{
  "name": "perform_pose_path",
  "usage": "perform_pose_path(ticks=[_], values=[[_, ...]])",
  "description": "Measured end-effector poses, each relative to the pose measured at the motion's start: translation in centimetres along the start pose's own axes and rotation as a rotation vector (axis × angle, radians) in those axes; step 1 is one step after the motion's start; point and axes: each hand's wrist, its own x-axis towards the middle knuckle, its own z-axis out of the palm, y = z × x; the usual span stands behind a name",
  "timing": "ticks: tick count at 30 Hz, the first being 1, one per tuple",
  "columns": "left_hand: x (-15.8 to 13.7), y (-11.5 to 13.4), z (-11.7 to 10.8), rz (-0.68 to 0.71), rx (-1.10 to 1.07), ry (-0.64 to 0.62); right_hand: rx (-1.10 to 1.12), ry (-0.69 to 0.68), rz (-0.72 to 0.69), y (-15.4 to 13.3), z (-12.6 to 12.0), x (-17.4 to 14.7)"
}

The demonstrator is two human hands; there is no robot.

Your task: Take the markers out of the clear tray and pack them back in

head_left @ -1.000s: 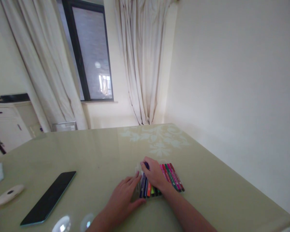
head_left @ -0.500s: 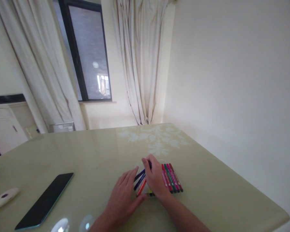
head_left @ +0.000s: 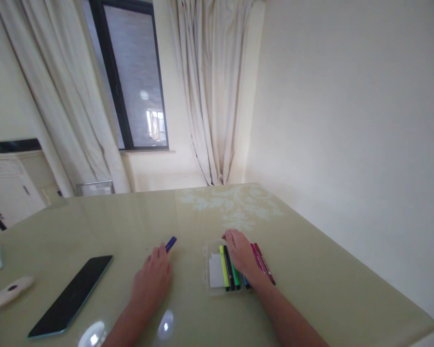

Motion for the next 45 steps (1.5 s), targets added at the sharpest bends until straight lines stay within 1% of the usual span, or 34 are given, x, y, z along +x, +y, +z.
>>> perform_pose_path(ticks=[3, 5, 10, 12, 13, 14, 15, 16, 19, 20, 21, 23, 26, 31, 33, 36, 37, 39, 41, 42, 43, 45], values=[[-0.2, -0.1, -0.3, -0.052, 0.074, 0.013, -0.294, -0.121, -0.083, 0.3, 0.8, -0.5], [-0.4, 0.1, -0.4, -0.074, 0.095, 0.021, -0.413, -0.149, -0.128, 0.0, 1.2, -0.9], [-0.4, 0.2, -0.3, -0.071, 0.122, 0.049, -0.479, -0.16, -0.156, -0.4, 1.3, -1.0], [-0.3, 0.2, -0.1, -0.065, 0.094, 0.083, -0.484, -0.168, -0.158, -0.5, 1.2, -0.9], [-0.3, 0.3, 0.0, -0.041, 0.058, 0.11, -0.484, -0.174, -0.156, -0.5, 1.2, -0.9], [-0.3, 0.5, 0.1, 0.013, 0.001, 0.137, -0.484, -0.178, -0.153, -0.5, 1.2, -0.9], [-0.5, 0.8, 0.3, 0.104, -0.076, 0.154, -0.482, -0.181, -0.15, -0.5, 1.2, -0.8], [-0.7, 1.2, 0.4, 0.229, -0.164, 0.152, -0.479, -0.183, -0.148, -0.5, 1.2, -0.8], [-2.0, 2.9, 0.7, 0.641, -0.376, 0.05, -0.456, -0.184, -0.137, -0.4, 1.4, -0.8], [-2.4, 3.5, 0.8, 0.723, -0.407, 0.018, -0.443, -0.184, -0.135, -0.3, 1.4, -0.8], [-2.7, 4.0, 0.9, 0.763, -0.426, -0.001, -0.429, -0.183, -0.134, -0.2, 1.5, -0.8], [-3.2, 4.7, 1.1, 0.774, -0.443, -0.013, -0.397, -0.181, -0.129, -0.1, 1.6, -0.7], [-3.1, 5.0, 1.3, 0.762, -0.442, -0.012, -0.329, -0.175, -0.119, 0.0, 1.6, -0.3], [-2.7, 4.5, 1.1, 0.752, -0.445, -0.034, -0.082, -0.051, -0.068, 0.3, 1.4, 0.2], [-2.6, 4.4, 0.9, 0.741, -0.456, -0.054, -0.009, -0.055, -0.064, 0.5, 1.1, 0.2], [-2.6, 4.2, 0.9, 0.735, -0.482, -0.073, 0.041, -0.065, -0.035, 0.8, 0.1, 0.4], [-2.6, 4.1, 1.0, 0.736, -0.488, -0.077, 0.055, -0.031, -0.01, 0.9, -0.2, 0.5], [-2.6, 4.0, 1.2, 0.739, -0.496, -0.078, 0.1, 0.095, 0.051, 0.9, -0.9, 0.7], [-2.7, 4.0, 1.3, 0.738, -0.499, -0.048, 0.171, 0.213, 0.105, 0.4, -1.3, 0.7], [-2.7, 4.0, 1.3, 0.735, -0.5, -0.017, 0.204, 0.243, 0.119, 0.0, -1.2, 0.5], [-2.8, 4.2, 1.3, 0.728, -0.501, 0.027, 0.23, 0.252, 0.121, -0.6, -1.0, 0.3], [-3.0, 4.6, 1.2, 0.716, -0.487, 0.125, 0.253, 0.226, 0.096, -1.9, -0.3, -0.5]])
